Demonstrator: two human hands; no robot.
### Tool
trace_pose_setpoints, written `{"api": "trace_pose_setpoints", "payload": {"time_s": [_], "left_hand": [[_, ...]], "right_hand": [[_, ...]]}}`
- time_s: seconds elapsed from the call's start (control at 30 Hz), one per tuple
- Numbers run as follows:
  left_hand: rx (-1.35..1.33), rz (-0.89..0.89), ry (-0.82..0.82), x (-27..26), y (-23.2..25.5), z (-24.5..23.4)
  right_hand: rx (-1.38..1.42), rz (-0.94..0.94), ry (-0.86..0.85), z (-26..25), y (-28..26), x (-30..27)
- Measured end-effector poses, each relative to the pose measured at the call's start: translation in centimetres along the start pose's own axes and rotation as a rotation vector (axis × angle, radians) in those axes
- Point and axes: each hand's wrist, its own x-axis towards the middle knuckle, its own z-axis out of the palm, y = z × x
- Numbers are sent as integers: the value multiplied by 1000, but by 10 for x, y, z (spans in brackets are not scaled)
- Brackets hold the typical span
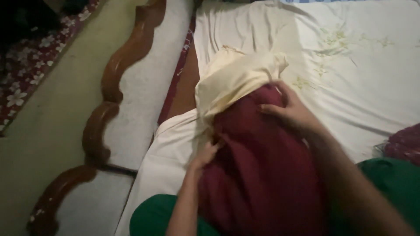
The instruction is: Smooth out a bed sheet and insert a pillow into a pillowcase.
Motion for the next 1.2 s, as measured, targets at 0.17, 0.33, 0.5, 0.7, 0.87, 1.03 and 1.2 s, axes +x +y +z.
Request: {"api": "trace_pose_setpoints", "payload": {"time_s": [0.17, 0.33, 0.5, 0.7, 0.87, 1.03, 1.2], "left_hand": [[-111, 1, -376, 7, -106, 85], [348, 29, -265, 9, -44, 32], [-7, 84, 302, -35, 146, -68], [28, 442, 426, -42, 211, -39], [117, 399, 438, -45, 195, 1], [202, 454, 406, -43, 187, 28], [379, 499, 459, -34, 172, 50]], "right_hand": [[-667, -277, -207, 23, -42, -17], [-849, -269, -258, 27, 35, -5], [-519, -222, -72, 17, 83, 17], [-766, -296, 186, 26, 44, -15], [-912, -259, 321, 3, 11, -68], [-1126, -447, 234, -26, 9, -92], [-1191, -263, 82, -21, 8, -77]]}}
